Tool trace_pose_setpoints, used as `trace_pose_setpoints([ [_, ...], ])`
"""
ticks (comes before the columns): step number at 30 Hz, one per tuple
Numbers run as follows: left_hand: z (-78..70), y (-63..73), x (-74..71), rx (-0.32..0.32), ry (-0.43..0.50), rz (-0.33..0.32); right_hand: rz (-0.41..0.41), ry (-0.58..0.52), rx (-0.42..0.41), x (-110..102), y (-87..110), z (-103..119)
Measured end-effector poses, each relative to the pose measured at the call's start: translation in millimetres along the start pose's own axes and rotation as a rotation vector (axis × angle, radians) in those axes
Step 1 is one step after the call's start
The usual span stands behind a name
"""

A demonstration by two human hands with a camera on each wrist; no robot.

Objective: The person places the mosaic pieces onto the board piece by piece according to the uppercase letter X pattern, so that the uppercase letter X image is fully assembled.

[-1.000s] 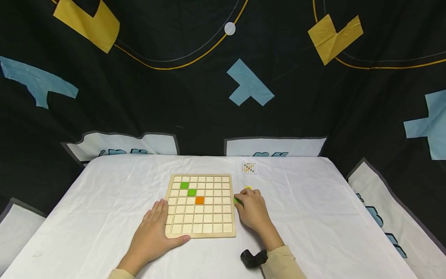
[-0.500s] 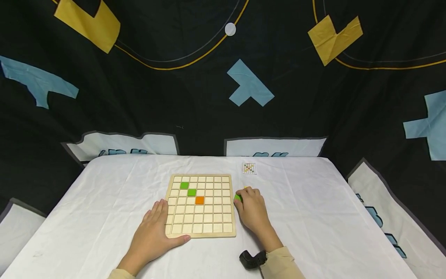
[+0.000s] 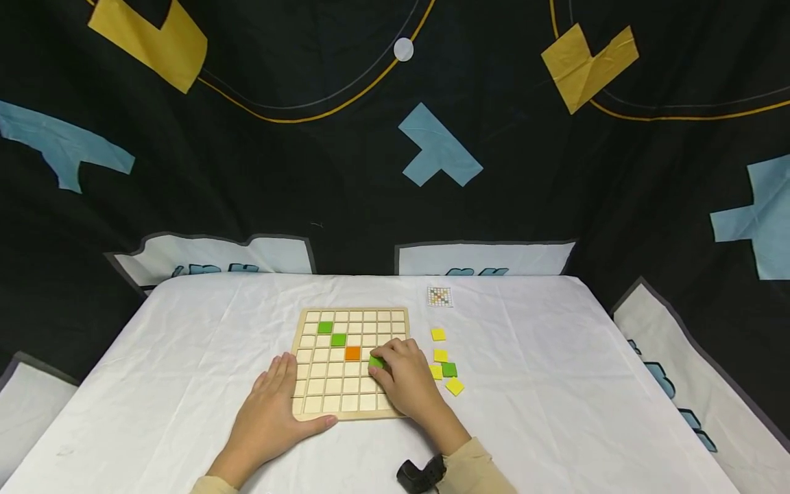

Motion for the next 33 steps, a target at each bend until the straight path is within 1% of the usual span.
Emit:
trace_pose_setpoints([
  [4,-0.3,0.0,0.4,0.006,-0.002,-0.001,0.004,0.028,-0.024,5,-0.9,5],
  [10,-1.1,-0.6,0.4,0.015,-0.001,-0.009,-0.036,0.037,-0.047,7,-0.9,5],
  [20,-0.5,0.2,0.7,0.007,-0.003,0.004,-0.062,0.006,-0.033,10,0.6,8],
  [24,0.6,-0.1,1.3,0.011,-0.002,0.002,-0.077,-0.01,-0.042,10,1.8,10],
  [30,2.1,-1.9,1.1,0.03,-0.001,-0.009,-0.085,0.01,-0.031,8,2.2,11],
  [33,1.7,-0.8,0.4,0.031,0.003,-0.012,-0.067,0.02,-0.015,8,3.6,12],
])
Point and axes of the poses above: each hand's wrist, its own y-axis away from the middle knuckle, its own x-axis out of the palm, z = x × y, the point moved 3 cm from there along -y, towards the middle knuckle, and after that the axes turned 14 degrees about y, right-handed, at the moved point
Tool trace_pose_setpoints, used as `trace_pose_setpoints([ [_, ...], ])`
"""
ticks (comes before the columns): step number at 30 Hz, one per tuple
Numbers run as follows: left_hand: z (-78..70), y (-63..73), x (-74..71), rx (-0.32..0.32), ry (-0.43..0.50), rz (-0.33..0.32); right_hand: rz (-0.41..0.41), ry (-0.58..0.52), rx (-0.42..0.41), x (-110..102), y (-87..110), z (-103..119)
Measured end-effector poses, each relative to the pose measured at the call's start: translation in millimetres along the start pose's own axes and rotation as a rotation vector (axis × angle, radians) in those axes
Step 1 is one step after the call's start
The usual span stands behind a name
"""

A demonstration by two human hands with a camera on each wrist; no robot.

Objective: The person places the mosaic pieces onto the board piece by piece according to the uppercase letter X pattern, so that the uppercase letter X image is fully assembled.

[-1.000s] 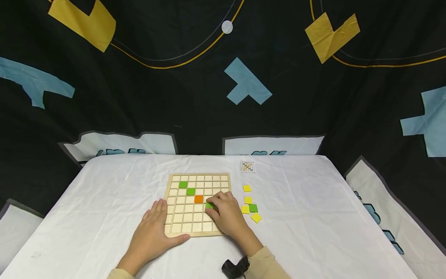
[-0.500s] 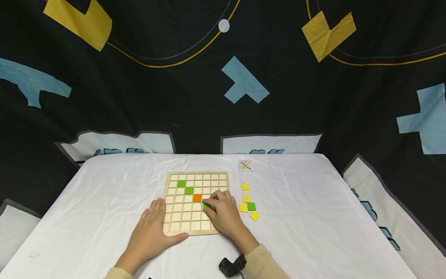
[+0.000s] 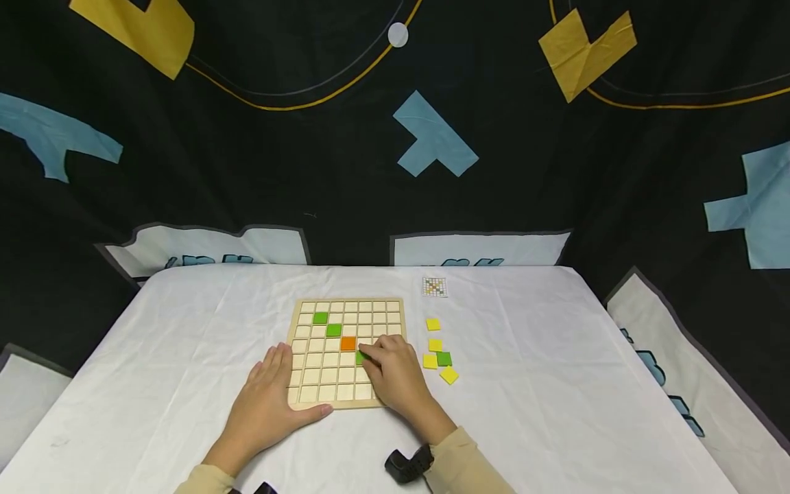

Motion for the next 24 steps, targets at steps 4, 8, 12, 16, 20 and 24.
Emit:
trace_pose_setpoints([
  [4,0.2,0.4,-1.3,-0.004,0.003,-0.002,0.025,0.003,0.007,-2,1.1,1],
  [8,0.7,0.5,-0.8,-0.005,-0.001,0.0,0.024,-0.008,0.004,-7,2.8,-3],
  [12,-0.4,0.8,-0.1,-0.001,0.0,0.004,0.015,-0.02,0.016,-15,4.9,-11],
  [16,-1.2,1.1,-0.2,0.002,0.002,0.004,0.014,-0.018,0.057,-27,7.6,-24],
  [20,-1.0,1.4,-0.7,0.005,-0.001,-0.001,0.049,0.001,0.127,-39,11.5,-43],
  [24,0.0,1.7,-0.8,0.004,0.002,-0.006,0.111,0.061,0.193,-48,18.1,-65],
])
Point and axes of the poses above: each hand's wrist, its own y-axis away from the middle knuckle, its own x-axis out of the palm, z = x × y, the point moved 3 cm from there along -y, towards the middle knuckle, and after that the axes turned 14 degrees about y, right-handed, at the moved point
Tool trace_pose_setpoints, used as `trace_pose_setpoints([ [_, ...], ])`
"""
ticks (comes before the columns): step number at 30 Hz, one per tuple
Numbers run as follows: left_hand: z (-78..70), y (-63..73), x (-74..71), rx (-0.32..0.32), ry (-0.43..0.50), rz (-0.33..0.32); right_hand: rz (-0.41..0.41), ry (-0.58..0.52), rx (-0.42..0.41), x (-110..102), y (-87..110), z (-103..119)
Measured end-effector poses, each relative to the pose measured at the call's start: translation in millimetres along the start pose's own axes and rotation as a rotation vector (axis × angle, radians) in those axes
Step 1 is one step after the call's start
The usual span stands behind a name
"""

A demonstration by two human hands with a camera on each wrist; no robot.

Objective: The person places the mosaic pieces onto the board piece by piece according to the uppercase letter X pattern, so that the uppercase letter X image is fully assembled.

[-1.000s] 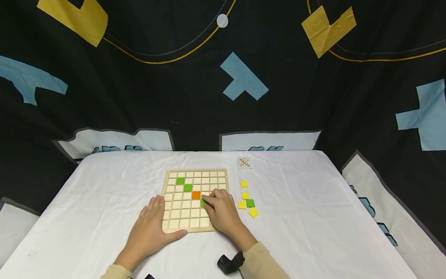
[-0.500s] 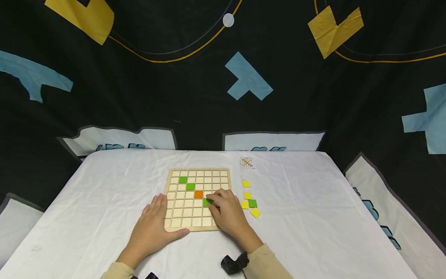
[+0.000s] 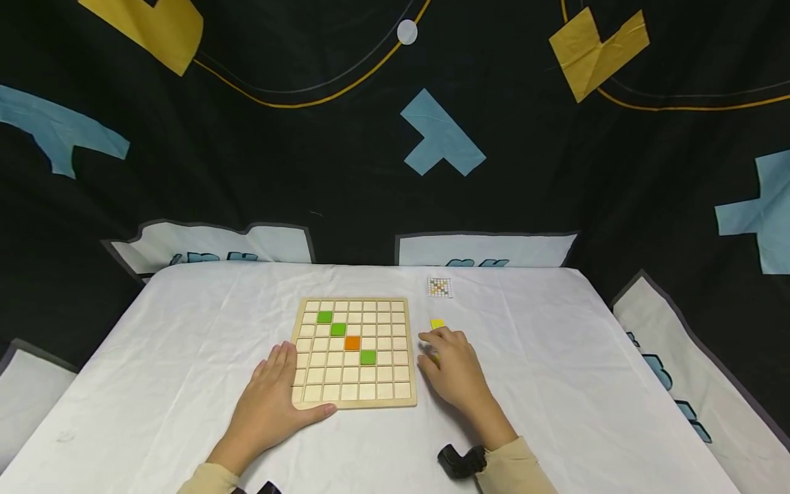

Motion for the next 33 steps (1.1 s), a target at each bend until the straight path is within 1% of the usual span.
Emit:
trace_pose_setpoints([
  [5,0.4,-0.2,-0.9,-0.002,0.002,-0.004,0.082,0.088,0.061,-8,5.0,-24],
  [8,0.4,-0.2,-1.5,-0.008,0.005,-0.002,0.131,0.125,0.084,-10,7.3,-32],
  [11,0.2,-0.5,-1.5,-0.012,0.008,0.002,0.155,0.148,0.096,-12,8.3,-35],
  [16,-0.1,-0.6,-0.8,-0.018,0.008,0.011,0.154,0.16,0.096,-12,7.6,-36],
  [20,0.0,-0.2,-0.6,-0.012,0.007,0.01,0.144,0.172,0.098,-12,6.6,-36],
  [24,0.3,0.3,-0.6,-0.007,0.004,0.007,0.13,0.161,0.106,-11,5.6,-36],
  [28,0.6,0.1,-0.3,-0.017,0.012,0.012,0.118,0.109,0.125,-11,4.0,-36],
  [33,0.8,-0.4,-0.5,-0.023,0.018,0.012,0.087,0.008,0.164,-13,0.8,-34],
])
Point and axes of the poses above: each hand's wrist, its own y-axis away from the middle knuckle, its own x-axis out of the palm, z = x × y, the point moved 3 cm from there along -y, towards the middle knuckle, and after that the axes turned 14 degrees about y, right-handed, at the moved point
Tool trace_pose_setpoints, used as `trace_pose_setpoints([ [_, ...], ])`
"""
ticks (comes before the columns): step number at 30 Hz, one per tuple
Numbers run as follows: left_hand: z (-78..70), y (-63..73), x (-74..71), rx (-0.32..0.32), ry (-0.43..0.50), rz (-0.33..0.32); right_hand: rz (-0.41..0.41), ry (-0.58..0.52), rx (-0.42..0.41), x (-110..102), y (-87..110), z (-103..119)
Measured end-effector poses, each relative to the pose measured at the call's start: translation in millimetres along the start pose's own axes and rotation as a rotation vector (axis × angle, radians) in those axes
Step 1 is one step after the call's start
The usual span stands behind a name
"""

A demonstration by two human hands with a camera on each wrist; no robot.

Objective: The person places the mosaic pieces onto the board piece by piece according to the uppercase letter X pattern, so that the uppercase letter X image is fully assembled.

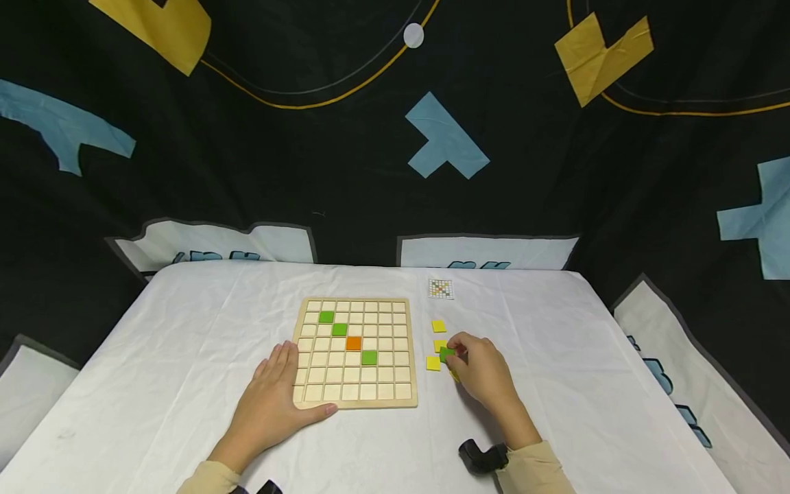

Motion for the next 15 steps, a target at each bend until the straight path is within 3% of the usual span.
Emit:
trace_pose_setpoints([
  [5,0.2,-0.4,-0.1,0.002,-0.005,0.001,-0.001,-0.167,-0.012,1,0.5,12],
  [9,-0.1,-0.4,0.0,0.004,-0.003,0.002,0.053,-0.288,-0.036,9,4.1,31],
  [15,0.0,0.1,0.3,0.004,-0.002,0.002,0.073,-0.291,-0.121,20,8.0,57],
])
Point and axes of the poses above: each hand's wrist, its own y-axis away from the middle knuckle, its own x-axis out of the palm, z = x × y, the point moved 3 cm from there along -y, towards the middle knuckle, and after that the axes turned 14 degrees about y, right-handed, at the moved point
